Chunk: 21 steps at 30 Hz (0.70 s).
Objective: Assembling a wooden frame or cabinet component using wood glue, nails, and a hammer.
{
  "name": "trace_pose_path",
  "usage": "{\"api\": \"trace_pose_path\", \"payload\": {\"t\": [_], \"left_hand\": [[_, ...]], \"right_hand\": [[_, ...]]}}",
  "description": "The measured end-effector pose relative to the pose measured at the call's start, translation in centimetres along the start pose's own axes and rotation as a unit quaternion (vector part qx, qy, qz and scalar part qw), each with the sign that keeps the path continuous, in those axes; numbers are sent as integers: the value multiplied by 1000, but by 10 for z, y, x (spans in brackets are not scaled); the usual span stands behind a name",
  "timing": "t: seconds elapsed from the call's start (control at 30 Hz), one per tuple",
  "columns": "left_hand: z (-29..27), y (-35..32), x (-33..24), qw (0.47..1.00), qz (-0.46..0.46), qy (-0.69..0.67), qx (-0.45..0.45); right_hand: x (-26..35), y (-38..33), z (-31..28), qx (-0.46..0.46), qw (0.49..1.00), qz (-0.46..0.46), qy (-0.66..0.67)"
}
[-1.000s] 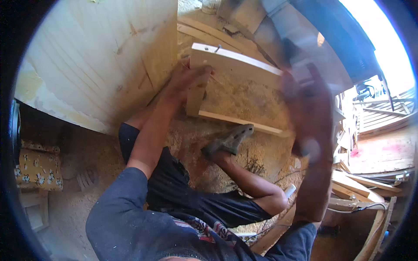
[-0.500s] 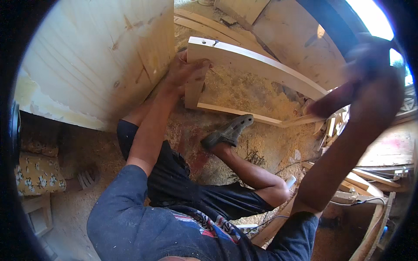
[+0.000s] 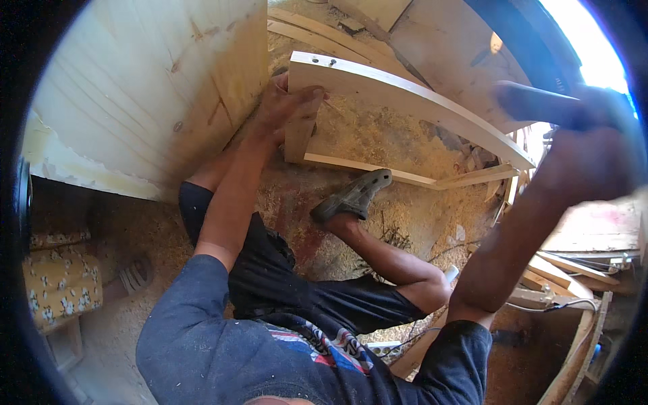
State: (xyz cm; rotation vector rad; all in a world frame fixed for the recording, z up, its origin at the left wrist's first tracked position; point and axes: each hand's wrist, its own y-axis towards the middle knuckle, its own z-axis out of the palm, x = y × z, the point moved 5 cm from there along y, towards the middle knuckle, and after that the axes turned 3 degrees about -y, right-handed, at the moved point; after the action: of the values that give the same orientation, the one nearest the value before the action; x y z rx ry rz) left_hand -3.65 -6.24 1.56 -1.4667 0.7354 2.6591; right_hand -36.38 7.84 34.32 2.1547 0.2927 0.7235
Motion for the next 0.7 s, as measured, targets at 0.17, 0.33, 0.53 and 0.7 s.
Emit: {"api": "trace_pose_path", "payload": {"t": [0.17, 0.33, 0.53, 0.7], "left_hand": [[-27, -16, 5, 995, -85, -40, -16], [17, -3, -20, 1000, -4, -20, -15], [-16, -20, -6, 999, -13, -20, -23], [-9, -18, -13, 993, -107, -28, -33]], "right_hand": [[96, -85, 160, 360, 928, -18, -90], [40, -32, 45, 124, 974, 61, -182], [113, -93, 144, 354, 923, 2, -147], [111, -130, 83, 107, 973, 175, 102]]}}
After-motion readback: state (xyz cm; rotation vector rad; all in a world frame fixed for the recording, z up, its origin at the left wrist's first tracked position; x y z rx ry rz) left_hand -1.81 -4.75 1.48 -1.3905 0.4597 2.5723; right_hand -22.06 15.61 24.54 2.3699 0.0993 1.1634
